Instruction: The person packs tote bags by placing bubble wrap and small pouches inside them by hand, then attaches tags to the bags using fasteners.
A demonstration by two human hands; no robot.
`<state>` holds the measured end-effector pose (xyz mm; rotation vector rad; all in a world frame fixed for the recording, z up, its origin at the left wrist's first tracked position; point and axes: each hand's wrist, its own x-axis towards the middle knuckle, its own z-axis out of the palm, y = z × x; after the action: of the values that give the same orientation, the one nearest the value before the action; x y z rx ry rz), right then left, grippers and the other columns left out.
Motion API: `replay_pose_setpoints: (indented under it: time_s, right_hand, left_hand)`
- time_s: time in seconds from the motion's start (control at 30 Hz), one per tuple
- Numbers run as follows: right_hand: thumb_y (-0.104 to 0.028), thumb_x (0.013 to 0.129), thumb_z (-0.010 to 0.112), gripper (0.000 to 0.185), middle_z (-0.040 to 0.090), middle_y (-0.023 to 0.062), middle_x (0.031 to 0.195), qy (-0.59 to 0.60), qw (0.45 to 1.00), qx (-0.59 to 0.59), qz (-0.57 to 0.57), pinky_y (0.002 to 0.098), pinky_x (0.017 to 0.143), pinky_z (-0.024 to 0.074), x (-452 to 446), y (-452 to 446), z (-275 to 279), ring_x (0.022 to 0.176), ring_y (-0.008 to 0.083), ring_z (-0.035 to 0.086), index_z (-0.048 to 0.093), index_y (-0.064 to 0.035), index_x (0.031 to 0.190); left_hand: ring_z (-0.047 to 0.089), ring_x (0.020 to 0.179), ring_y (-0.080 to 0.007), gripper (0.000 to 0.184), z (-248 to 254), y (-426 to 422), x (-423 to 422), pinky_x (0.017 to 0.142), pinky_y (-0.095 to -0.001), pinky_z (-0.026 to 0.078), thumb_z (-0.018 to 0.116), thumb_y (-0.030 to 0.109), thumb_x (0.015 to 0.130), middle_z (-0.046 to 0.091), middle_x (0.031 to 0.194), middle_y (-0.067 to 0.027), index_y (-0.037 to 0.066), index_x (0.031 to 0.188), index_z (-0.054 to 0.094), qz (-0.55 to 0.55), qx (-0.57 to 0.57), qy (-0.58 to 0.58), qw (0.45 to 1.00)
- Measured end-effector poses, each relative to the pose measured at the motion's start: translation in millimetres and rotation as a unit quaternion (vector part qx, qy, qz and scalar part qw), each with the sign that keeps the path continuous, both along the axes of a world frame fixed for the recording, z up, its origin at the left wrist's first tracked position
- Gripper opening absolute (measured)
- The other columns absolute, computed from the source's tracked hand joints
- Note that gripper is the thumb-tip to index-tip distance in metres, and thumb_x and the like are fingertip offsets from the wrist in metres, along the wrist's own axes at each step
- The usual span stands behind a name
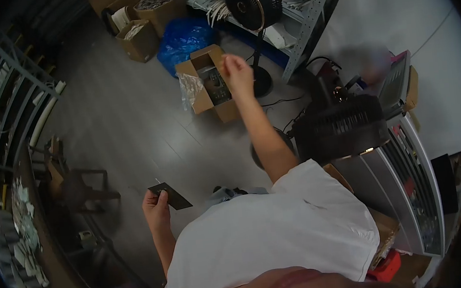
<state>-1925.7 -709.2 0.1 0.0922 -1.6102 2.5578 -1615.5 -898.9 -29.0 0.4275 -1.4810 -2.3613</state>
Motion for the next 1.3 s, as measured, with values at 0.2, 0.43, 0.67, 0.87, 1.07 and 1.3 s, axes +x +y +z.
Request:
replay_pose_setpoints:
  time_s: [0.2,0.43,0.67,0.87,1.07,1.3]
  right_hand:
    - [-0.012,0.085,0.056,0.014,0.06,0.0043,0.075,0.102,0.949,-0.052,-0.295,0.0196,0.055,0.0415,-188.7,126.2,61.4,0.063,0.0084,0.053,0.06,-0.0005,0.091]
    - [-0.021,0.077,0.066,0.017,0.063,0.0012,0.081,0.143,0.888,0.293,-0.324,0.0269,0.063,0.045,-365.3,239.7,87.1,0.074,0.0129,0.057,0.067,-0.0078,0.087]
    - [-0.03,0.066,0.072,0.038,0.052,0.007,0.118,0.205,0.635,0.715,-0.209,0.0426,0.097,0.0309,-522.0,265.1,32.1,0.117,0.0303,0.038,0.063,-0.0239,0.103]
    - [-0.034,0.06,0.075,0.057,0.034,0.0071,0.135,0.153,0.722,0.673,-0.047,0.0487,0.103,0.0208,-557.7,254.1,5.3,0.131,0.0336,0.013,0.057,-0.0289,0.114]
    - [-0.033,0.06,0.076,0.048,0.034,0.0046,0.136,0.23,0.75,0.62,-0.019,0.0473,0.105,0.0183,-563.8,238.7,-15.0,0.131,0.0329,0.012,0.061,-0.0242,0.105]
    - [-0.021,0.06,0.076,0.039,0.051,0.0002,0.113,0.273,0.797,0.539,0.02,0.0393,0.098,0.0299,-568.7,232.4,-17.1,0.119,0.0262,0.031,0.063,-0.0129,0.095]
  left_hand:
    - [0.055,0.075,-0.0093,0.011,9.5,-46.8,-111.1,0.071,-0.0234,0.042,0.055,0.0,0.081,0.06,0.085,-0.004,-0.001,0.092,0.056,-0.052,-0.05,-0.001,0.997]
    - [0.054,0.077,-0.0104,0.013,-7.2,-42.3,-223.1,0.071,-0.024,0.042,0.053,0.002,0.084,0.059,0.089,-0.0043,-0.002,0.096,0.055,0.079,-0.097,-0.09,0.988]
    - [0.055,0.079,-0.0118,0.015,7.1,-42.5,-384.1,0.072,-0.025,0.043,0.053,0.004,0.085,0.059,0.09,-0.0051,-0.002,0.099,0.055,0.009,-0.094,-0.144,0.985]
    - [0.056,0.081,-0.0127,0.015,29.3,-32.1,-465.2,0.073,-0.0259,0.044,0.055,0.002,0.084,0.06,0.091,-0.0053,0.0,0.098,0.056,-0.028,-0.106,-0.154,0.982]
    - [0.056,0.08,-0.0125,0.013,21.5,-19.2,-500.9,0.073,-0.0254,0.044,0.055,0.002,0.083,0.06,0.089,-0.0046,0.0,0.097,0.056,-0.059,-0.095,-0.214,0.97]
    - [0.056,0.08,-0.0121,0.013,24.5,-7.6,-525.6,0.073,-0.0252,0.043,0.056,0.002,0.083,0.061,0.089,-0.0049,0.0,0.095,0.057,-0.085,-0.087,-0.235,0.964]
